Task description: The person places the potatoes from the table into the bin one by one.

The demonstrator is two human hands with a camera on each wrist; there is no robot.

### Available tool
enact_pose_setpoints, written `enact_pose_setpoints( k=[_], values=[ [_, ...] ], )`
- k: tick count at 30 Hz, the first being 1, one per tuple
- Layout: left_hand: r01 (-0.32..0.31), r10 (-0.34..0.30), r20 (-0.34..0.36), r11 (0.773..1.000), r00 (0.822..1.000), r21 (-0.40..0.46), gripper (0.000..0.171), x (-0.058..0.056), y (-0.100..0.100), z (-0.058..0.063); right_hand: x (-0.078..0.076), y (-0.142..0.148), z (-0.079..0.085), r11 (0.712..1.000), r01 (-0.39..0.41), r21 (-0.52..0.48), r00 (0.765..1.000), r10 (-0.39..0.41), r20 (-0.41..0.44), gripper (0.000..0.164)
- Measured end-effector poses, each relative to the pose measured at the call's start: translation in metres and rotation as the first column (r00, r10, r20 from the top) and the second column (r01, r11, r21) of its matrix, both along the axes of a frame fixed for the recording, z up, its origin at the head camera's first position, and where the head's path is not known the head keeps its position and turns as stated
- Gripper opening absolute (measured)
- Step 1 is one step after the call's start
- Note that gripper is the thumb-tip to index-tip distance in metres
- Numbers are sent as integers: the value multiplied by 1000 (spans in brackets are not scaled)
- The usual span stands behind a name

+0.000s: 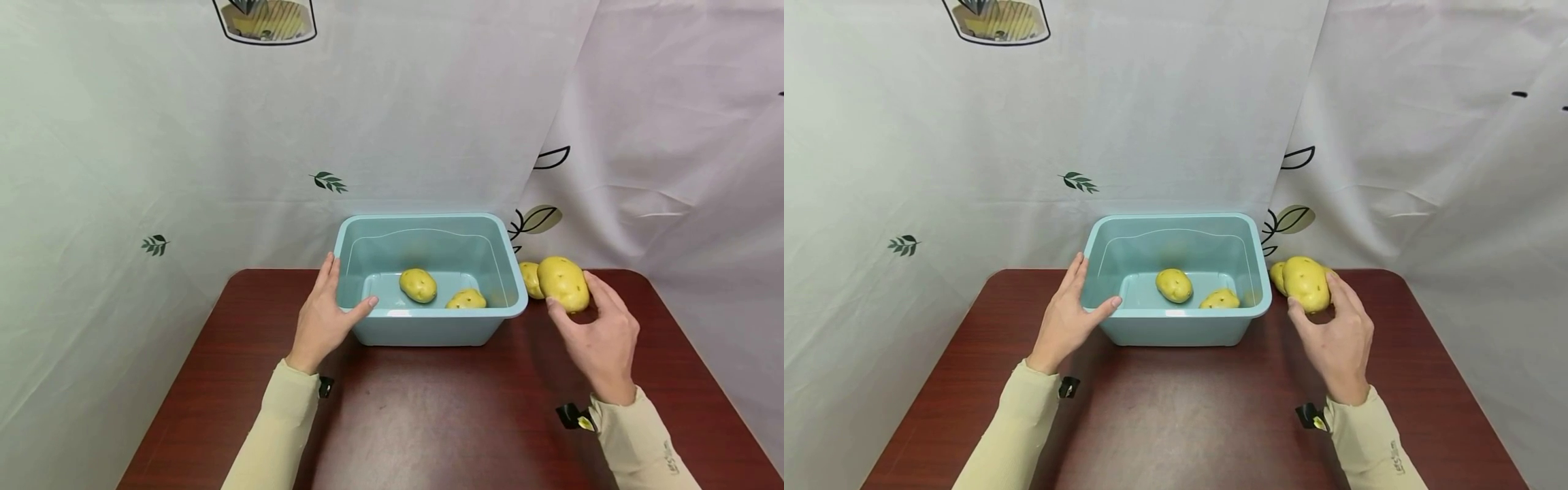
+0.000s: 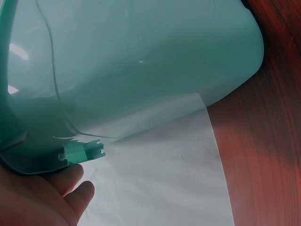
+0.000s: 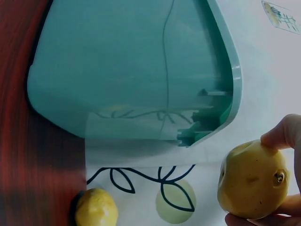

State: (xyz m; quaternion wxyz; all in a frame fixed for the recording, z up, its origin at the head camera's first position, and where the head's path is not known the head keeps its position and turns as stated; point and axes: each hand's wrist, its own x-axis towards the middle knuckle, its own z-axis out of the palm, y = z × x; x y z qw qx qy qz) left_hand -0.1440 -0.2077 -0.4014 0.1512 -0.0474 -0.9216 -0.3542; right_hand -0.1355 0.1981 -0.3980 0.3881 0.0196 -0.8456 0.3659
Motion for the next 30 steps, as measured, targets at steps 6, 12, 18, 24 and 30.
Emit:
enact_pose_setpoints(
  k=[6, 12, 18, 24, 30],
  values=[
    [-4, 4, 1, 1000, 1000, -1, 105, 0, 1, 0, 2, -3, 5, 1000, -15, -5, 1000, 15, -4, 59],
    [-3, 3, -1, 1000, 1000, -6, 105, 0, 1, 0, 3, -5, 7, 1000, -19, -7, 1000, 19, -6, 60],
    [-5, 5, 0, 1000, 1000, -8, 105, 0, 0, 0, 3, -8, 8, 1000, -22, -9, 1000, 22, -7, 61],
    [-5, 5, -3, 1000, 1000, -8, 105, 0, 1, -1, 3, -13, 9, 999, -33, -20, 999, 33, -7, 61],
    [-5, 5, 0, 1000, 1000, -2, 104, 0, 0, -1, 3, -20, 11, 998, -49, -38, 999, 49, -10, 63]
  ],
)
